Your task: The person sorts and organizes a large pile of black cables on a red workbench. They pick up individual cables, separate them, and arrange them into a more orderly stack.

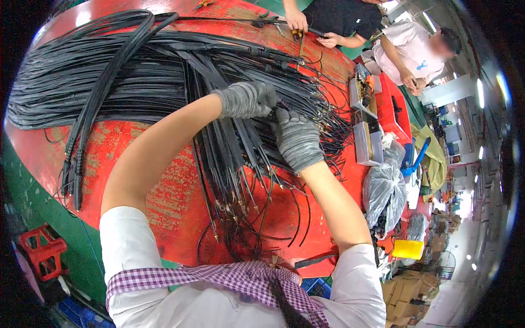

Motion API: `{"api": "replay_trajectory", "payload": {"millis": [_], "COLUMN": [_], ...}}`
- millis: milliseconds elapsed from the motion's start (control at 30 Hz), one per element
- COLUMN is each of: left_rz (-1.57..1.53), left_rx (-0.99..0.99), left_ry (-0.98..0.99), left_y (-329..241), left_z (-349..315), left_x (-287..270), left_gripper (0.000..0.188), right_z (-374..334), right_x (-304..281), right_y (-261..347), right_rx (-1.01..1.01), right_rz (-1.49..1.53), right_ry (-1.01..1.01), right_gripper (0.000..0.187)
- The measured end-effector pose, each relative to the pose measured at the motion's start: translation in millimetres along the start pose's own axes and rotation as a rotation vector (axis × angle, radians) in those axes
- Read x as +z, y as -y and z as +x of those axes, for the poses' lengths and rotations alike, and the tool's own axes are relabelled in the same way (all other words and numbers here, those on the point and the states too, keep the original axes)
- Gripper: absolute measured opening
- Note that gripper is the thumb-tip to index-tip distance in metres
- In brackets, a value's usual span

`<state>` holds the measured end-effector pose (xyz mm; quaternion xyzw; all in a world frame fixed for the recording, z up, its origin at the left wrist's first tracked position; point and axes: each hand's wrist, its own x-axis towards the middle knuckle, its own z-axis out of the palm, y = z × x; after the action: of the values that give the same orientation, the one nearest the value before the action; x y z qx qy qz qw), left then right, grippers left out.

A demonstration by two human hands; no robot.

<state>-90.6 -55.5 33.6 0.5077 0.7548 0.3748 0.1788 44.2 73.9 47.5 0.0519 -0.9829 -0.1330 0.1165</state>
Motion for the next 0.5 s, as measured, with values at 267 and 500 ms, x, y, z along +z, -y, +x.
{"api": "replay_trajectory", "payload": {"millis": [267,500], "left_rz": [0.445,0.287], "left_rx": [0.138,0.237], "left_ry": [0.038,0.053], "left_y": [27,22], "left_z": [-10,-27], "left_x": [-9,-21], "left_gripper": [0.030,0.028], "right_z": [20,43], "right_x": [-4,4], "right_y": [7,-23], "right_rx": [-0.151,-0.027], "right_rz": [-0.210,0.838], "right_ry": [0.090,0.663], "right_gripper": [0.020,0.028]}}
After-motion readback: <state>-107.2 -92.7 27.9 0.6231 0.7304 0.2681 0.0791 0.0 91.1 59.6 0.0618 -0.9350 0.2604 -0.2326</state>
